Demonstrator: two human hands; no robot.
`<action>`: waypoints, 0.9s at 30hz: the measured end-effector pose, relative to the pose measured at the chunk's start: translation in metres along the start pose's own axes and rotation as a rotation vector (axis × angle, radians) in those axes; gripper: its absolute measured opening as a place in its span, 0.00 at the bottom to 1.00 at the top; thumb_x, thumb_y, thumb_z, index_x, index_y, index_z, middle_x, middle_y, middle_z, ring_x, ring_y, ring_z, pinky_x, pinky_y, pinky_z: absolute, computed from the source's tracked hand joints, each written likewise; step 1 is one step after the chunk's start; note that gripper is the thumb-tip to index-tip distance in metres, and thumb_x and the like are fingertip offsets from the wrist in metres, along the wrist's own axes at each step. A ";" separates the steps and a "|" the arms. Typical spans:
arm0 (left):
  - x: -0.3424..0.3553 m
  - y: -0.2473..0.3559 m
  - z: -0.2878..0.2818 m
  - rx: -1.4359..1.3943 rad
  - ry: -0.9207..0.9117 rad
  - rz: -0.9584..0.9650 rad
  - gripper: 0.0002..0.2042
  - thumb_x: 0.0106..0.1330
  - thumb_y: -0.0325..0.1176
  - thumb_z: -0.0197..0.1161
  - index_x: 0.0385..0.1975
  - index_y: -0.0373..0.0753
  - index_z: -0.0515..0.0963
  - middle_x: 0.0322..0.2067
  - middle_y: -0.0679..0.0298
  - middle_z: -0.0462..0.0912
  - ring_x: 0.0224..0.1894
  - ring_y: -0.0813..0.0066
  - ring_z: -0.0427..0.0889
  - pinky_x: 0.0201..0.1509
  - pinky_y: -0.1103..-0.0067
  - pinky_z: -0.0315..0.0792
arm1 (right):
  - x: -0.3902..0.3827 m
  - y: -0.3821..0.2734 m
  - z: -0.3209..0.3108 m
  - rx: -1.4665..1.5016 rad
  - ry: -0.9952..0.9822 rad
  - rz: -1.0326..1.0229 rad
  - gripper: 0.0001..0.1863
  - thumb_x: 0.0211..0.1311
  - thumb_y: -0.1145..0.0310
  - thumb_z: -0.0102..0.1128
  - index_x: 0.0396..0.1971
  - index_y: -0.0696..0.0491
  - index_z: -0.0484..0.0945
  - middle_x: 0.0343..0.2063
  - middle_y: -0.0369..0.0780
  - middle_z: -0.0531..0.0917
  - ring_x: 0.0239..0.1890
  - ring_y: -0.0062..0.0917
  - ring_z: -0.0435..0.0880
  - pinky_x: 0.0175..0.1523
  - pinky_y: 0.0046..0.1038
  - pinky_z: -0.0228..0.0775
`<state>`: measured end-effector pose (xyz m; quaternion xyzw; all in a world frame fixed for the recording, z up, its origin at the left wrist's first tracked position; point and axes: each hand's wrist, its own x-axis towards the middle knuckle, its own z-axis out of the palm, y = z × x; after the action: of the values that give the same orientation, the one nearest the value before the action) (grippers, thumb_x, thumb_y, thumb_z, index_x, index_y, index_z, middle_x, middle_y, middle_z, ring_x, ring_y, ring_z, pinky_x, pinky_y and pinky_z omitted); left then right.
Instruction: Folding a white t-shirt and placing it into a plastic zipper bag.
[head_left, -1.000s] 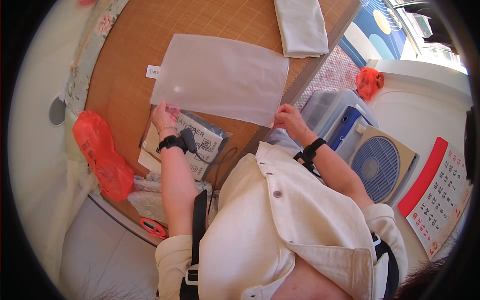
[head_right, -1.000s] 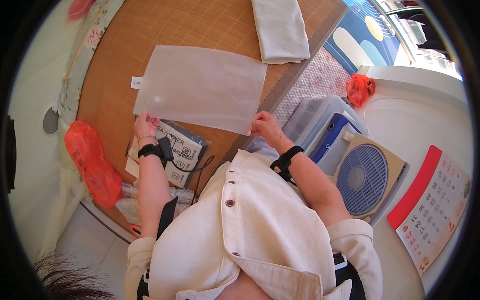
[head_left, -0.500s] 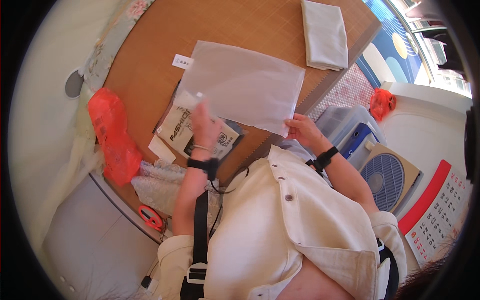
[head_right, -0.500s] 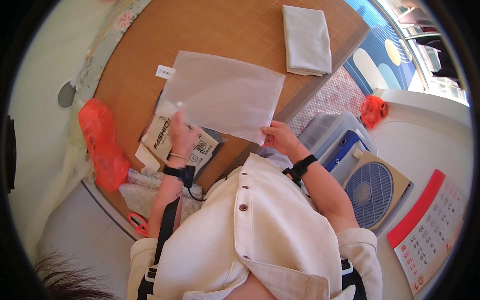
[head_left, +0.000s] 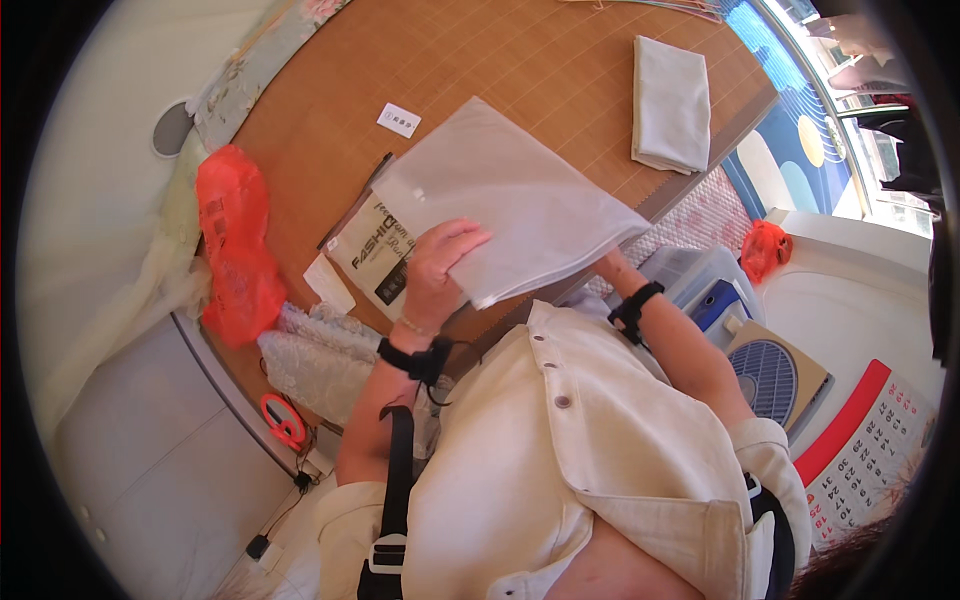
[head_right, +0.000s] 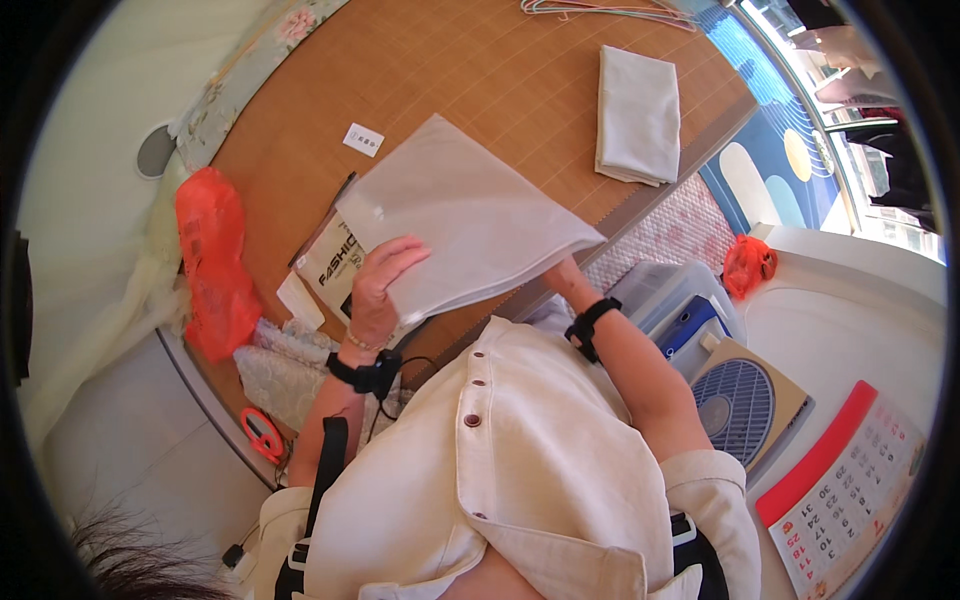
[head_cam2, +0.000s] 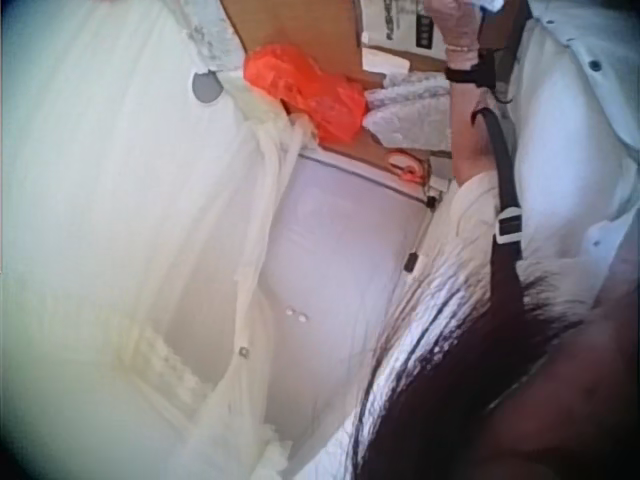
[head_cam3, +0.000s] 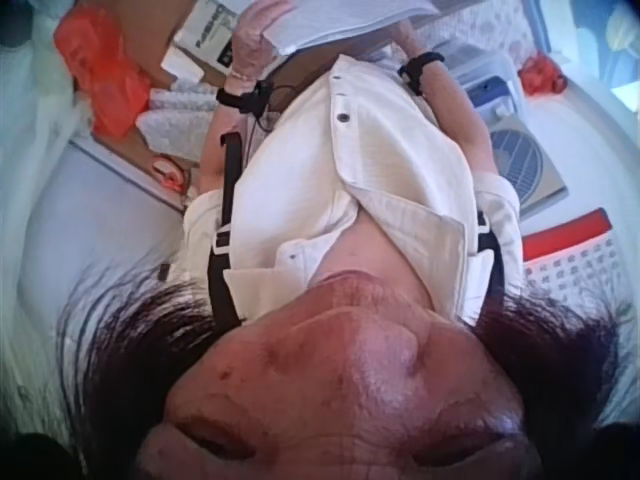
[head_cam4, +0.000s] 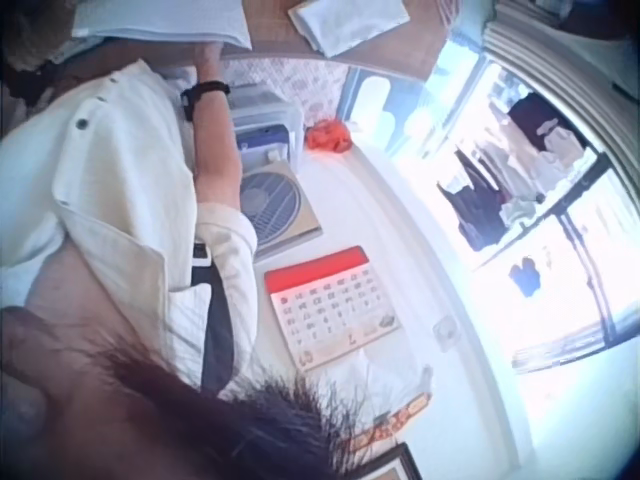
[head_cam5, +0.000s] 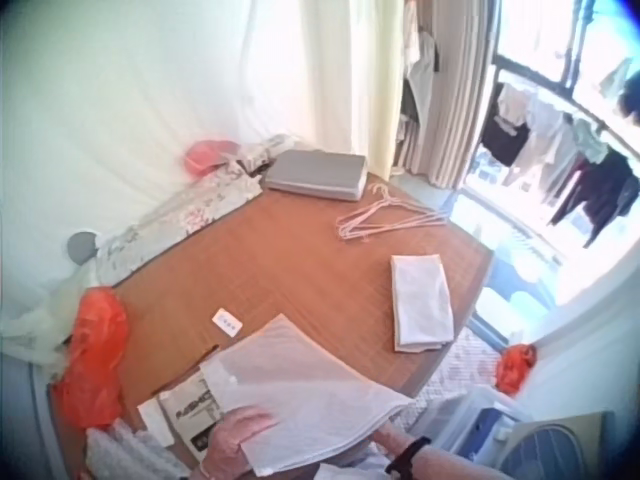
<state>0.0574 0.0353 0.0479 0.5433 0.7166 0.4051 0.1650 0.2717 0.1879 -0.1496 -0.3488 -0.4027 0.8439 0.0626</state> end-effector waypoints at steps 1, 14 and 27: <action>-0.003 0.004 -0.007 -0.045 -0.025 -0.014 0.14 0.50 0.21 0.59 0.37 0.41 0.82 0.40 0.60 0.80 0.45 0.62 0.78 0.50 0.75 0.70 | 0.011 0.019 -0.015 0.747 0.010 -0.104 0.32 0.57 0.68 0.58 0.62 0.49 0.60 0.55 0.44 0.70 0.51 0.29 0.74 0.54 0.29 0.68; -0.099 -0.037 -0.025 0.187 -0.101 -0.110 0.18 0.53 0.23 0.61 0.46 0.44 0.79 0.50 0.59 0.76 0.56 0.59 0.71 0.60 0.71 0.65 | 0.005 -0.060 0.037 -0.992 -0.099 -0.469 0.18 0.48 0.71 0.63 0.44 0.46 0.81 0.46 0.41 0.73 0.48 0.30 0.76 0.51 0.25 0.69; -0.118 -0.117 -0.017 0.057 -0.198 -0.360 0.08 0.56 0.34 0.59 0.30 0.41 0.82 0.27 0.63 0.83 0.35 0.63 0.81 0.39 0.74 0.72 | 0.051 -0.071 0.006 -1.090 -0.399 -0.539 0.13 0.52 0.66 0.60 0.39 0.50 0.81 0.40 0.40 0.80 0.41 0.31 0.80 0.44 0.26 0.73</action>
<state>0.0128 -0.0885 -0.0545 0.4483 0.7934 0.2933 0.2890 0.2176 0.2513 -0.1228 -0.0531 -0.8515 0.5215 0.0103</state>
